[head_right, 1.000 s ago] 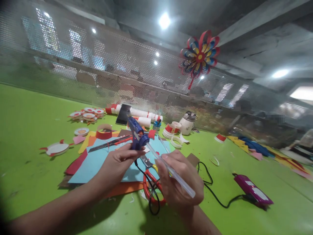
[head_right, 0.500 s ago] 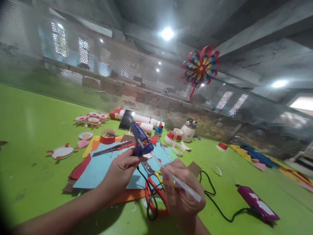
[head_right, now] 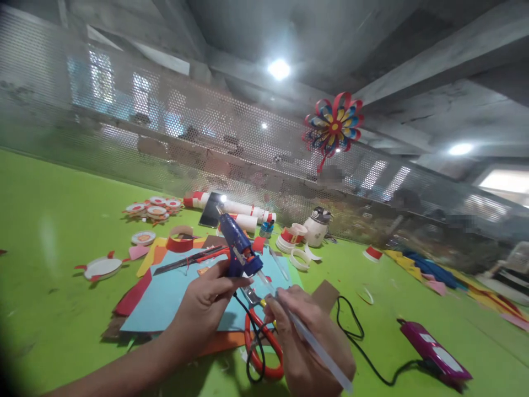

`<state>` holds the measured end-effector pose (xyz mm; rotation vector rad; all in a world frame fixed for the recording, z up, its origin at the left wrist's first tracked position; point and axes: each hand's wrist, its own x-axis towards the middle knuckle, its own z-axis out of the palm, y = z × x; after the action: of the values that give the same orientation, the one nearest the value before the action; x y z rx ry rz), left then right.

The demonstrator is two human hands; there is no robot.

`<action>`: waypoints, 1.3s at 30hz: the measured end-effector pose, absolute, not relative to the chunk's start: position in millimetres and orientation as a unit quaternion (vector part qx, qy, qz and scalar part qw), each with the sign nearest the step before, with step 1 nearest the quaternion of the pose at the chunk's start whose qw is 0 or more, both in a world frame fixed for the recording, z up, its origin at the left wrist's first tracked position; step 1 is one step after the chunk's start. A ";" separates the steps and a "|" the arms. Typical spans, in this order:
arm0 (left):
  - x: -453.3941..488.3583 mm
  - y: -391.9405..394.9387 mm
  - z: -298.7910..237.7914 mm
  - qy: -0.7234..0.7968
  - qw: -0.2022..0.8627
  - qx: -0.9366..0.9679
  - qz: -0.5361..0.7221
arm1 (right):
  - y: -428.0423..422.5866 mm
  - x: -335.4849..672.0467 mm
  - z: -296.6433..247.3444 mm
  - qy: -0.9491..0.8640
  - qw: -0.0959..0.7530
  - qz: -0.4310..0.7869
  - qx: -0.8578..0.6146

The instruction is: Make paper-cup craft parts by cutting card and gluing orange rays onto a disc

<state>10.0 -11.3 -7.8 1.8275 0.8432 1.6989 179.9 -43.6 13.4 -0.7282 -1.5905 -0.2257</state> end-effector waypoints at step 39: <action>9.2 -11.7 -13.4 0.296 0.133 0.718 0.615 | -50.6 166.5 1.3 -0.602 0.697 -0.197 -0.337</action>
<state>9.2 -11.7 -13.4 2.0831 0.8589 1.7852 166.5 -50.6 1.3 -0.7522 -1.3416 -0.4389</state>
